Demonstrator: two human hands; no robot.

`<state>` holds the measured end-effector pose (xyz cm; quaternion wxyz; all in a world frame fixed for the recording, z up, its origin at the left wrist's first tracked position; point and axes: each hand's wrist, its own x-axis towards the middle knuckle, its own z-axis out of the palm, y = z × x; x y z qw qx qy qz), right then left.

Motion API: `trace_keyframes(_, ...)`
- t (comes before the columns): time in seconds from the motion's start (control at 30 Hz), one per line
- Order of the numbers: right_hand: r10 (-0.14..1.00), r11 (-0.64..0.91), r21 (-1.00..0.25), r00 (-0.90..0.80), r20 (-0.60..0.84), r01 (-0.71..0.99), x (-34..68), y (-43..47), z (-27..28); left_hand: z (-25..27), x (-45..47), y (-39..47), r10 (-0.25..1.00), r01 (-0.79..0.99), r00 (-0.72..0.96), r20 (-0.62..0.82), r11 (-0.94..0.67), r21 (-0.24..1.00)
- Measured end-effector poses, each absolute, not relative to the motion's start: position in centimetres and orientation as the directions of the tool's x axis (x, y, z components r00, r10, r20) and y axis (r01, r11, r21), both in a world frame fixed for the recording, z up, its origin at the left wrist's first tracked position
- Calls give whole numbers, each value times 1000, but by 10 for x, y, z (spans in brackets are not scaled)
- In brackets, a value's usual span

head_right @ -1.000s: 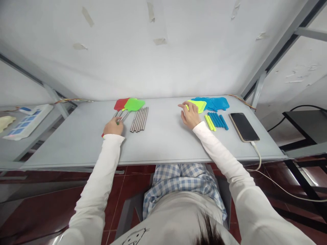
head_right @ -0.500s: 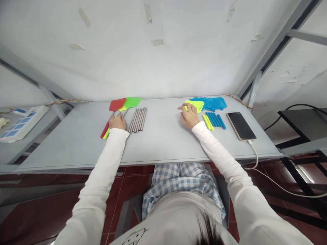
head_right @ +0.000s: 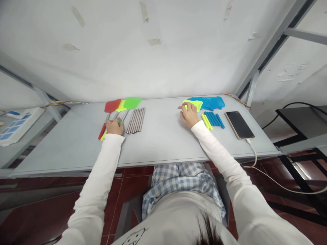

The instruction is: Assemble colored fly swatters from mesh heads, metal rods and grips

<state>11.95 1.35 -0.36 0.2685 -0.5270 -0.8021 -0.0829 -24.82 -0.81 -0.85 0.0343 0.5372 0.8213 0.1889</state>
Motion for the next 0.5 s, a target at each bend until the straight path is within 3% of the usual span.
trace_keyframes(0.1,818,396,-143,-278,503,907,123,12,-1,-2,-245,-19,865,849,-482,139,422,319)
trace_keyframes(0.2,837,329,-138,-221,500,934,131,8,3,5,-231,-29,827,848,-508,241,431,307)
trace_keyframes(0.27,840,257,-137,-151,522,957,141,6,4,8,-213,-30,868,891,-410,279,316,326)
trace_keyframes(0.37,829,125,-148,-21,559,981,160,2,0,10,-183,-26,956,937,-206,209,131,324)
trace_keyframes(0.5,840,0,-139,76,538,990,181,-9,-12,8,-156,-17,988,967,-114,104,86,241)
